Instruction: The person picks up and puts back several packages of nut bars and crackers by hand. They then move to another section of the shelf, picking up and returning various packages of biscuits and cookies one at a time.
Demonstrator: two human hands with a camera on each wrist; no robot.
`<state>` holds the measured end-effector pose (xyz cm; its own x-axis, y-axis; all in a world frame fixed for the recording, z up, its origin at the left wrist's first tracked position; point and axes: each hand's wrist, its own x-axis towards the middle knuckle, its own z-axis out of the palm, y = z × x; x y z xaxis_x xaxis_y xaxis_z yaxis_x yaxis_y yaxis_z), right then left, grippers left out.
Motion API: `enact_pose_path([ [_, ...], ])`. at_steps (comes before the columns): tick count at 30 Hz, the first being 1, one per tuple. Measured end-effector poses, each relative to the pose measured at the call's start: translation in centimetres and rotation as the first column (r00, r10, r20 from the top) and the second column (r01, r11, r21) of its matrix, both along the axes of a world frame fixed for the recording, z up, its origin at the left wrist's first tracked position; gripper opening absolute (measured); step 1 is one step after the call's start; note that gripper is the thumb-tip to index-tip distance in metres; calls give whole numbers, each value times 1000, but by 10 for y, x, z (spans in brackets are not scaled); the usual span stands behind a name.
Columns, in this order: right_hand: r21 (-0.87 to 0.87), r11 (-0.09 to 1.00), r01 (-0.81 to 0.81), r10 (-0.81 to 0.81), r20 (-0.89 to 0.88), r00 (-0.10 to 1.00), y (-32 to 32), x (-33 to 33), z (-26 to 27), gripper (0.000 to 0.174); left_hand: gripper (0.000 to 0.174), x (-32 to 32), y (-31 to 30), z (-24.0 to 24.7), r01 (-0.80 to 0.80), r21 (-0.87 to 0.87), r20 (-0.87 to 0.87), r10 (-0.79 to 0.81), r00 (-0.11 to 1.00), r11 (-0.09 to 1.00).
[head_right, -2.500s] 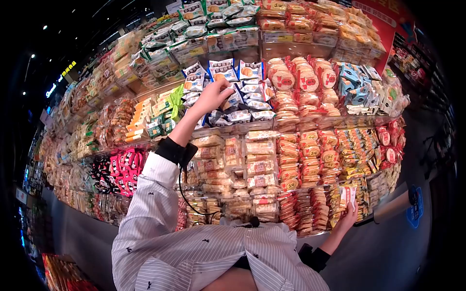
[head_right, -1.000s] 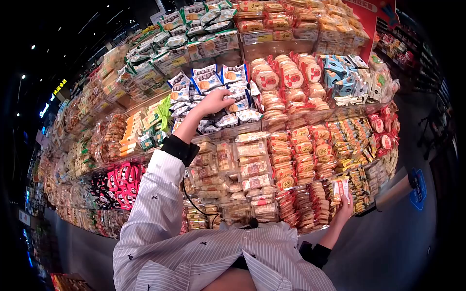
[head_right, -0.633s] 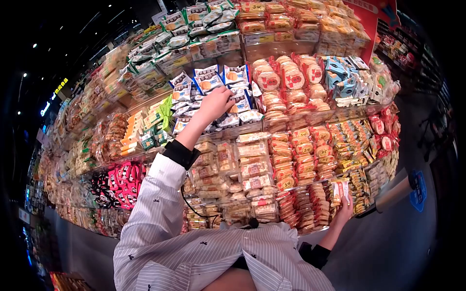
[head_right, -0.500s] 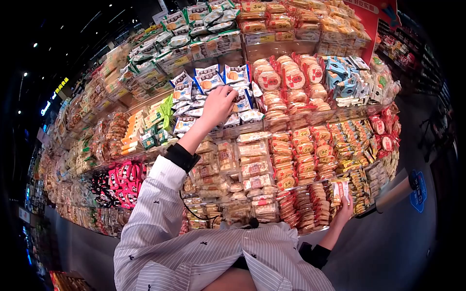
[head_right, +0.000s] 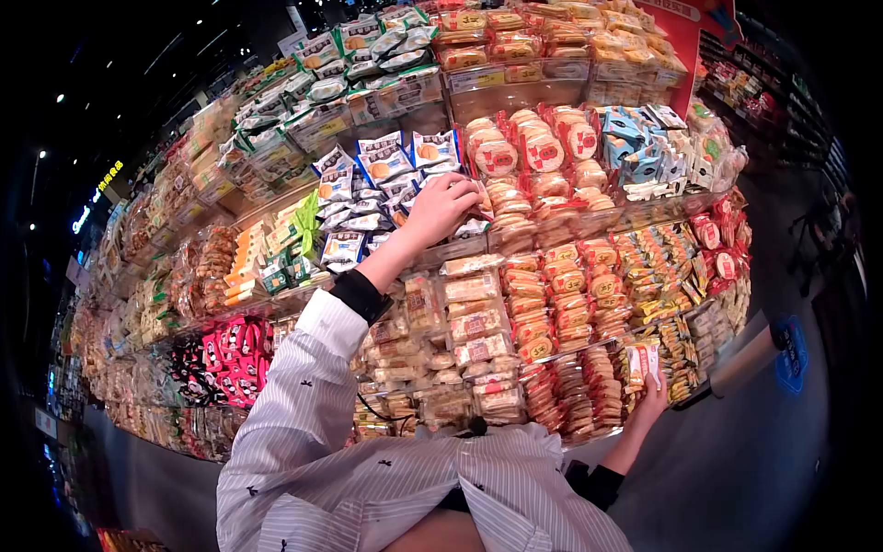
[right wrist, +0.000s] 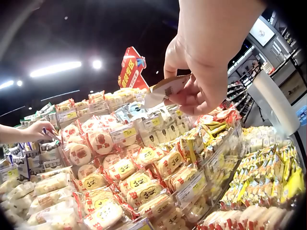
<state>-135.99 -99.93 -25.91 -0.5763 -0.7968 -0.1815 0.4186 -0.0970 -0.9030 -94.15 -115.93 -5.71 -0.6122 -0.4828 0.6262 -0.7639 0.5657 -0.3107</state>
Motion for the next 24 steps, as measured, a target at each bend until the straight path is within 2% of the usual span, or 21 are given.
enact_pose_path([
  [1, 8, 1000, 11, -11, -13, 1000, 1, -1, -3, 27, 26, 0, 3, 0, 15, -5, -42, -15, 999, 1000],
  [3, 15, 1000, 26, -26, -26, 999, 1, -3, -6, 26, 20, 3, 8, 1, 20, -37, -102, -24, 994, 999],
  [4, 15, 1000, 12, -12, -28, 1000, 2, -3, -6, 26, 28, 7, 8, 1, 37, -72, -117, -45, 992, 997],
  [5, 18, 1000, -4, 5, -30, 1000, 3, -2, -6, 26, 26, 9, 9, 2, 44, -112, -109, -57, 992, 993],
  [7, 15, 1000, 10, -10, -16, 1000, 2, -1, -8, 25, 26, 17, 7, 0, 45, -98, -107, -55, 993, 994],
  [9, 55, 996, -74, 77, -65, 995, 1, -6, -11, 30, 27, 23, 8, -3, 17, -31, -169, -21, 985, 999],
  [12, 32, 998, -47, 49, -39, 998, -1, 6, 0, 28, 25, 20, 6, -2, 13, -45, -238, -23, 971, 999],
  [14, 18, 1000, -19, 20, -23, 1000, -3, 9, 2, 25, 27, 17, 2, 1, 85, 84, -621, -15, 783, 993],
  [15, 21, 999, -24, 25, -22, 999, -3, 9, 1, 25, 29, 19, -1, 3, 30, 74, -650, 25, 760, 997],
  [17, 24, 999, -30, 30, -21, 999, -2, 10, 3, 25, 32, 25, -1, 15, -163, -17, -484, 134, 865, 987],
  [18, 30, 999, -25, 25, -12, 1000, -1, 12, 6, 26, 32, 25, -1, 20, -162, -19, -483, 133, 865, 987],
  [20, 31, 999, -16, 16, -3, 1000, -1, 11, 6, 26, 33, 23, -5, 27, -280, -4, -347, 261, 901, 960],
  [21, 32, 999, -20, 20, -2, 1000, -2, 9, 1, 26, 33, 20, -7, 30, -278, -7, -347, 258, 902, 961],
  [23, 36, 999, -24, 24, -3, 1000, -1, 8, 0, 26, 28, 13, -14, 29, -438, 204, -255, 479, 840, 876],
  [24, 27, 999, -23, 24, -4, 1000, 0, 9, 1, 27, 25, 13, -19, 25, -420, 90, -254, 429, 867, 903],
])
